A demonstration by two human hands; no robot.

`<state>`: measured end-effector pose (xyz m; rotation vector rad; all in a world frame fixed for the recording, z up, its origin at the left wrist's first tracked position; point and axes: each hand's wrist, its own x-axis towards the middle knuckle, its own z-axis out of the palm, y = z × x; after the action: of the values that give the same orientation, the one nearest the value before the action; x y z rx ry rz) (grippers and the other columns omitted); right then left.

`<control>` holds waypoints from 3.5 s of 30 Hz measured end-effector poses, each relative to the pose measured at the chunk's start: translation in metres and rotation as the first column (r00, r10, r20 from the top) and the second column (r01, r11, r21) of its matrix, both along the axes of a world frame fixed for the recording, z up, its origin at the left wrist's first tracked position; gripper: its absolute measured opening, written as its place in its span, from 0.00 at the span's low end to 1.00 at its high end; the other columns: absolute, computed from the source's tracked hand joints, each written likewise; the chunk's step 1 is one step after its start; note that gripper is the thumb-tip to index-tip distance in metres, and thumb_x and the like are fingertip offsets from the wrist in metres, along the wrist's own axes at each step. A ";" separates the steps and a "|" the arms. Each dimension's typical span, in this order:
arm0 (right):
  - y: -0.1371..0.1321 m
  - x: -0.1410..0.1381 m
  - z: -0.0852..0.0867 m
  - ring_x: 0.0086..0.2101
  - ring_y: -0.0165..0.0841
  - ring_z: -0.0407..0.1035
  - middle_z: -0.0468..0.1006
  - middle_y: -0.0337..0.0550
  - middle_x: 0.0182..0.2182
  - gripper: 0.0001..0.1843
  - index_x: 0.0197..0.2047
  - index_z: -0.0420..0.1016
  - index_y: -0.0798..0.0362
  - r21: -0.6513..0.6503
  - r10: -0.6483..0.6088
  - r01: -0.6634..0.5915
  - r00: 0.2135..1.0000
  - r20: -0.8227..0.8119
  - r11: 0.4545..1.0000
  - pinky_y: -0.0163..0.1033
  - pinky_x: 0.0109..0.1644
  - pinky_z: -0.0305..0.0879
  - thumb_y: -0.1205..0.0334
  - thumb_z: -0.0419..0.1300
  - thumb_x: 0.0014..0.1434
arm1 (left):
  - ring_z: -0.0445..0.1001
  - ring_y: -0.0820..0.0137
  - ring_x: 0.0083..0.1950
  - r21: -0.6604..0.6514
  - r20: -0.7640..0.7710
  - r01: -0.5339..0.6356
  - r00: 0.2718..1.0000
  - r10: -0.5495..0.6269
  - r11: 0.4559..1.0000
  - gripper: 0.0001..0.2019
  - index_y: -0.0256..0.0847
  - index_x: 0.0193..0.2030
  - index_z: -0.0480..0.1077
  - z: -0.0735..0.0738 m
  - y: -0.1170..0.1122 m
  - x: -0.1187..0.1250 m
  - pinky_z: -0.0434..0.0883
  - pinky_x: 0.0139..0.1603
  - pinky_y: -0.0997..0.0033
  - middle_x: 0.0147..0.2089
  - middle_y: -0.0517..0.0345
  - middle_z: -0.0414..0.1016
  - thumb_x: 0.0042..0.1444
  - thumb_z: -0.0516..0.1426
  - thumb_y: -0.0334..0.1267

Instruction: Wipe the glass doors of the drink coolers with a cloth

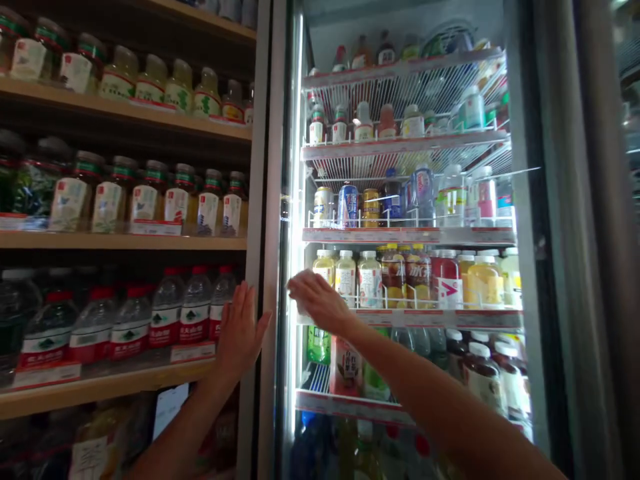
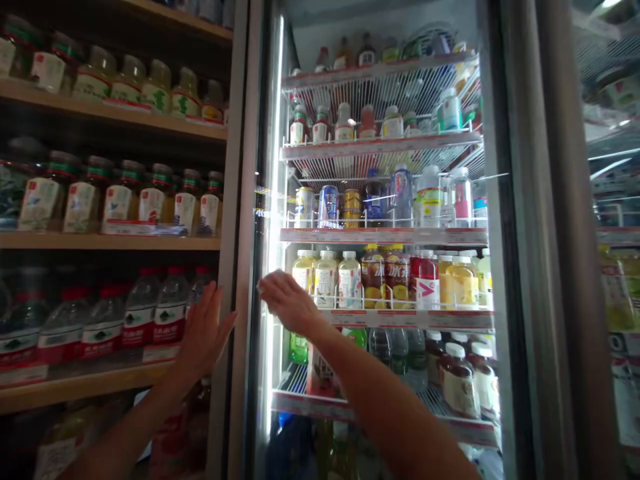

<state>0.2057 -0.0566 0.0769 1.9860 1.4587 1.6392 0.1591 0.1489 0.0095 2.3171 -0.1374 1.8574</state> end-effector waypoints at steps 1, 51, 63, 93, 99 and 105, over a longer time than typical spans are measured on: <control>-0.007 0.000 0.012 0.64 0.41 0.47 0.60 0.45 0.62 0.19 0.56 0.67 0.53 0.118 -0.031 0.033 0.999 -0.012 0.992 0.53 0.66 0.47 0.67 0.51 0.62 | 0.48 0.56 0.69 -0.005 0.004 0.008 1.000 -0.008 1.000 0.31 0.34 0.66 0.47 0.001 -0.004 0.000 0.52 0.65 0.46 0.68 0.38 0.49 0.62 0.40 0.52; -0.330 -0.032 0.010 0.65 0.43 0.42 0.51 0.47 0.66 0.24 0.61 0.61 0.49 0.728 -0.428 0.288 0.904 0.009 0.622 0.58 0.64 0.50 0.67 0.46 0.62 | 0.40 0.58 0.71 0.272 0.078 0.261 0.953 -0.291 0.926 0.34 0.39 0.69 0.35 0.010 -0.265 0.035 0.41 0.67 0.47 0.70 0.43 0.45 0.61 0.47 0.46; -0.359 -0.037 -0.032 0.65 0.44 0.40 0.43 0.46 0.68 0.28 0.64 0.56 0.50 0.705 -0.428 0.305 0.904 -0.002 0.641 0.59 0.65 0.50 0.70 0.46 0.61 | 0.41 0.61 0.70 0.338 0.073 0.279 0.945 -0.320 0.899 0.35 0.40 0.69 0.31 -0.020 -0.277 0.032 0.44 0.68 0.49 0.69 0.46 0.48 0.61 0.48 0.41; -0.258 -0.046 -0.164 0.65 0.40 0.42 0.62 0.44 0.61 0.20 0.56 0.67 0.51 0.226 -0.288 0.279 0.958 0.005 0.933 0.53 0.64 0.54 0.68 0.52 0.61 | 0.42 0.63 0.70 0.440 0.001 0.247 0.961 -0.276 0.863 0.28 0.33 0.65 0.52 -0.134 -0.245 0.013 0.42 0.69 0.55 0.65 0.45 0.57 0.58 0.50 0.37; -0.231 -0.040 -0.149 0.65 0.40 0.41 0.60 0.47 0.62 0.22 0.58 0.65 0.52 0.316 -0.305 0.301 0.951 -0.038 0.900 0.54 0.65 0.51 0.68 0.52 0.61 | 0.43 0.60 0.70 0.369 0.026 0.160 0.983 -0.182 0.916 0.33 0.32 0.68 0.40 -0.128 -0.208 0.016 0.49 0.67 0.52 0.66 0.40 0.53 0.59 0.50 0.37; -0.198 -0.038 -0.161 0.65 0.38 0.44 0.60 0.42 0.62 0.22 0.59 0.65 0.51 0.053 -0.208 0.209 0.977 -0.038 0.976 0.50 0.67 0.48 0.64 0.53 0.61 | 0.42 0.60 0.70 0.359 0.035 0.124 0.989 -0.147 0.925 0.33 0.32 0.68 0.38 -0.136 -0.178 0.017 0.49 0.66 0.51 0.66 0.39 0.54 0.60 0.49 0.39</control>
<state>0.1681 -0.2550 -0.0846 2.1235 1.1786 1.5818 0.1759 -0.0291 -0.1269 2.3950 -0.6791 1.9687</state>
